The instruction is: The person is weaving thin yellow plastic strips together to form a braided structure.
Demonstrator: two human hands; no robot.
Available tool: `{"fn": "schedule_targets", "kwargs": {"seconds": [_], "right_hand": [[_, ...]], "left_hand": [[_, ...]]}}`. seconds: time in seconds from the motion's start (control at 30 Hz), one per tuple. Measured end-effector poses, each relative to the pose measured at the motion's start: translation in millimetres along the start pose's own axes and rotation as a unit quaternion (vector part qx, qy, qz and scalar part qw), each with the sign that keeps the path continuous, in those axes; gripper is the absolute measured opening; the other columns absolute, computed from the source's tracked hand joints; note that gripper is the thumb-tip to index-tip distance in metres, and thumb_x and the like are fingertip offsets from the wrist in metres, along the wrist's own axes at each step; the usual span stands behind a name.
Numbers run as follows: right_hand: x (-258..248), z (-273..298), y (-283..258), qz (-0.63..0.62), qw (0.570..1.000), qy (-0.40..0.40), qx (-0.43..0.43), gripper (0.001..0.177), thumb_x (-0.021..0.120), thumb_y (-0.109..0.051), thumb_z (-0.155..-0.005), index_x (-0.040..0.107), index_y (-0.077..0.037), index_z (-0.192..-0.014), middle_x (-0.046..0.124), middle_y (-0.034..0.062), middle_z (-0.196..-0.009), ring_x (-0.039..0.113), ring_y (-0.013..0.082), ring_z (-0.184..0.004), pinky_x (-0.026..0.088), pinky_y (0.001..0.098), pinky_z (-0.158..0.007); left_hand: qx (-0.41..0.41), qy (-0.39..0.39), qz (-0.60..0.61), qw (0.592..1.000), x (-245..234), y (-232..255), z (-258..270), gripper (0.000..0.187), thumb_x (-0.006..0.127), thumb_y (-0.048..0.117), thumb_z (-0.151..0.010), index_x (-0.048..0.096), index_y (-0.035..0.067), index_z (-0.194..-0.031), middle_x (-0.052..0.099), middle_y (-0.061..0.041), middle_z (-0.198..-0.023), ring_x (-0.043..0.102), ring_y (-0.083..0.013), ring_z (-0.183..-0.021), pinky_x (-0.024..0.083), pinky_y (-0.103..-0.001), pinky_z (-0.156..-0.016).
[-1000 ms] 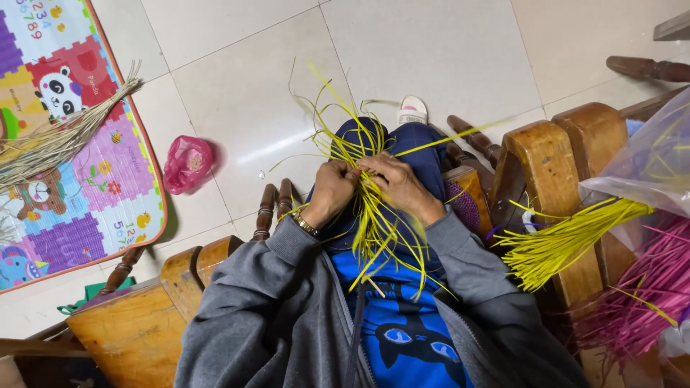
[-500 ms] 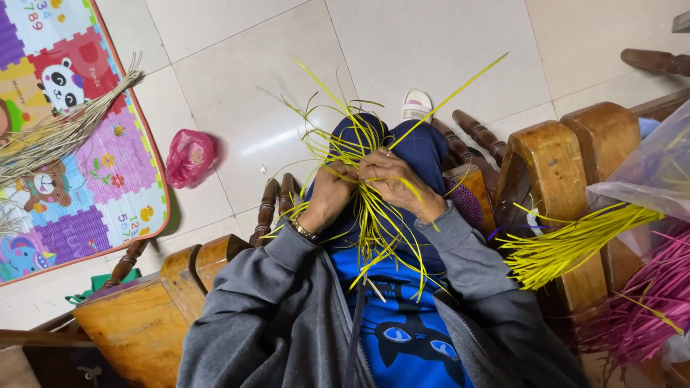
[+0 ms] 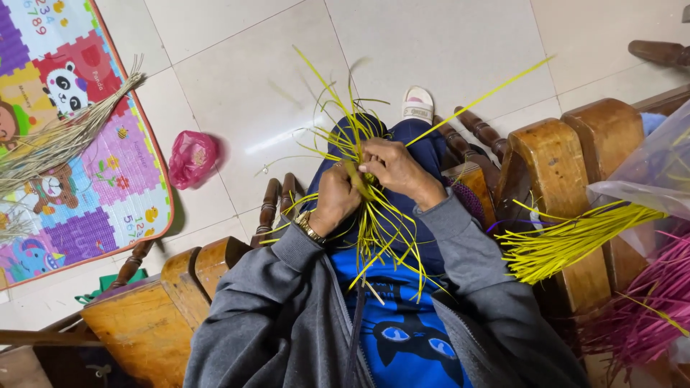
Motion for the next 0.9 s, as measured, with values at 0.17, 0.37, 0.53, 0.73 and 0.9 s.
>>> {"fn": "schedule_targets", "kwargs": {"seconds": [0.17, 0.37, 0.53, 0.73, 0.9], "right_hand": [[-1, 8, -28, 0.015, 1.0, -0.012, -0.019, 0.009, 0.063, 0.0, -0.086, 0.067, -0.008, -0.085, 0.061, 0.0078, -0.085, 0.061, 0.0304, -0.08, 0.051, 0.0403, -0.072], [-3, 25, -42, 0.104, 0.993, -0.006, -0.054, 0.019, 0.055, 0.006, -0.087, 0.068, -0.007, -0.091, 0.066, 0.01, -0.093, 0.062, 0.0321, -0.085, 0.053, 0.0415, -0.076], [-1, 26, -15, 0.098, 0.995, 0.007, -0.032, 0.022, 0.049, 0.004, -0.094, 0.063, -0.009, -0.104, 0.063, 0.007, -0.095, 0.061, 0.03, -0.085, 0.052, 0.0414, -0.076], [0, 18, -17, 0.181, 0.98, 0.028, -0.08, 0.023, 0.049, 0.011, -0.09, 0.06, -0.003, -0.105, 0.057, 0.0122, -0.085, 0.06, 0.0348, -0.082, 0.054, 0.0442, -0.075], [-13, 18, -20, 0.393, 0.917, 0.015, -0.065, 0.01, 0.068, -0.02, -0.083, 0.059, -0.017, -0.082, 0.059, 0.0023, -0.07, 0.059, 0.0249, -0.079, 0.04, 0.0446, -0.084]], "left_hand": [[-0.087, -0.025, 0.129, 0.987, 11, -34, 0, 0.015, 0.056, 0.009, -0.081, 0.066, 0.006, -0.07, 0.066, -0.014, -0.069, 0.065, -0.0294, -0.075, 0.052, -0.04, -0.067], [-0.112, -0.022, 0.165, 0.98, 12, -34, -1, 0.015, 0.057, 0.011, -0.079, 0.066, 0.006, -0.068, 0.064, -0.01, -0.061, 0.063, -0.0213, -0.064, 0.05, -0.035, -0.062], [-0.097, 0.014, 0.063, 0.993, 9, -19, 3, 0.015, 0.058, 0.011, -0.079, 0.063, 0.0, -0.069, 0.061, -0.023, -0.063, 0.062, -0.0411, -0.065, 0.047, -0.045, -0.055], [0.081, 0.06, -0.162, 0.982, 1, 24, 3, 0.013, 0.06, 0.02, -0.078, 0.056, 0.008, -0.075, 0.054, -0.015, -0.064, 0.061, -0.0406, -0.065, 0.048, -0.05, -0.052], [0.031, 0.047, 0.003, 0.998, -5, 3, 2, 0.011, 0.062, 0.019, -0.079, 0.064, 0.008, -0.081, 0.06, -0.02, -0.067, 0.061, -0.0455, -0.07, 0.051, -0.046, -0.057]]}}
Point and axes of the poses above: each hand's wrist, its own z-axis away from the middle knuckle, its own x-axis out of the palm, y = z × x, the point moved 9 cm from there along -z, towards the middle knuckle
